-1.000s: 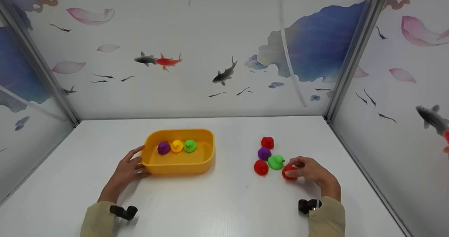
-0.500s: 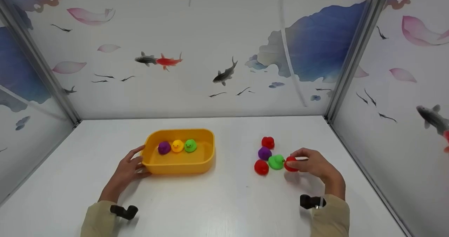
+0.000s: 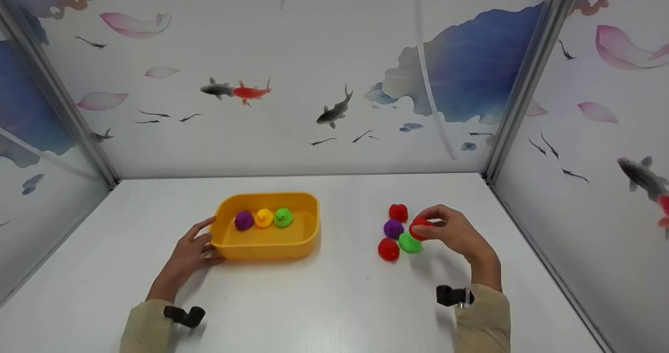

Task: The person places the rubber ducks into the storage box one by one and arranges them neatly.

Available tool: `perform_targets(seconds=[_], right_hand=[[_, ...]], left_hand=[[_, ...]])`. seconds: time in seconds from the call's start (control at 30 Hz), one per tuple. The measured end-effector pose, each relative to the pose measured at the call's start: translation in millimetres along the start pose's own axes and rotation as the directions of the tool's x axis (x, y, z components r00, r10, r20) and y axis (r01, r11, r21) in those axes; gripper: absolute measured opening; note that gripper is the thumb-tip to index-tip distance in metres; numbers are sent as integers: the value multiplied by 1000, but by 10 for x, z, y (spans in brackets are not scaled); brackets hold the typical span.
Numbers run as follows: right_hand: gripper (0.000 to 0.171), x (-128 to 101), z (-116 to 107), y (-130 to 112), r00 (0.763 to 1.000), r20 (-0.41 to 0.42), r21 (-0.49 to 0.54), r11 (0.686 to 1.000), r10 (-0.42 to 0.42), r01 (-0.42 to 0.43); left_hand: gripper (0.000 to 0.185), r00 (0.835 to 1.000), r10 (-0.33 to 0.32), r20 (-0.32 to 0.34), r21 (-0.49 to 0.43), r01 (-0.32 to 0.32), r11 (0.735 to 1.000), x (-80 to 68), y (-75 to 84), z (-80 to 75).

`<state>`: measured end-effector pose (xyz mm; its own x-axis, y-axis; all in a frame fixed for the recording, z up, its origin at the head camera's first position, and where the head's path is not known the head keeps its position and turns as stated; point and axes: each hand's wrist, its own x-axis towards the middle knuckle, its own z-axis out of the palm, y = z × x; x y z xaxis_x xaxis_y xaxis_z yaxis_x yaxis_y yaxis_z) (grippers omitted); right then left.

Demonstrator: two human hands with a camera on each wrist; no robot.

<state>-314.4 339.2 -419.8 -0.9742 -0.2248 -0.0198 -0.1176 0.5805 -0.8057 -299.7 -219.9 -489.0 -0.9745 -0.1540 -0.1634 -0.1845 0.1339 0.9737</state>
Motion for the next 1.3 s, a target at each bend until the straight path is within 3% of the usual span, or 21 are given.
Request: perform_targets(seconds=[0.33,0.7,0.9,1.3], right_hand=[[52,110,229,-156,999,-8,47,998,-31,32],[56,256,409,-356,994,42,167,982,-96,88],[58,307,532,-430,996,66,179,983,-58,45],[66,392,781,-548,999,34,134,991,25,-29]], left_hand=[[53,1000,-21,4,-1,21,1000,-21,-47,1],[52,1000,9,10,-13,-9,1000,-44,6,-22],[51,1000,12,1,-3,-12,1000,-47,3,-18],[49,1000,6,12,-10,-6,1000,-29,15,4]])
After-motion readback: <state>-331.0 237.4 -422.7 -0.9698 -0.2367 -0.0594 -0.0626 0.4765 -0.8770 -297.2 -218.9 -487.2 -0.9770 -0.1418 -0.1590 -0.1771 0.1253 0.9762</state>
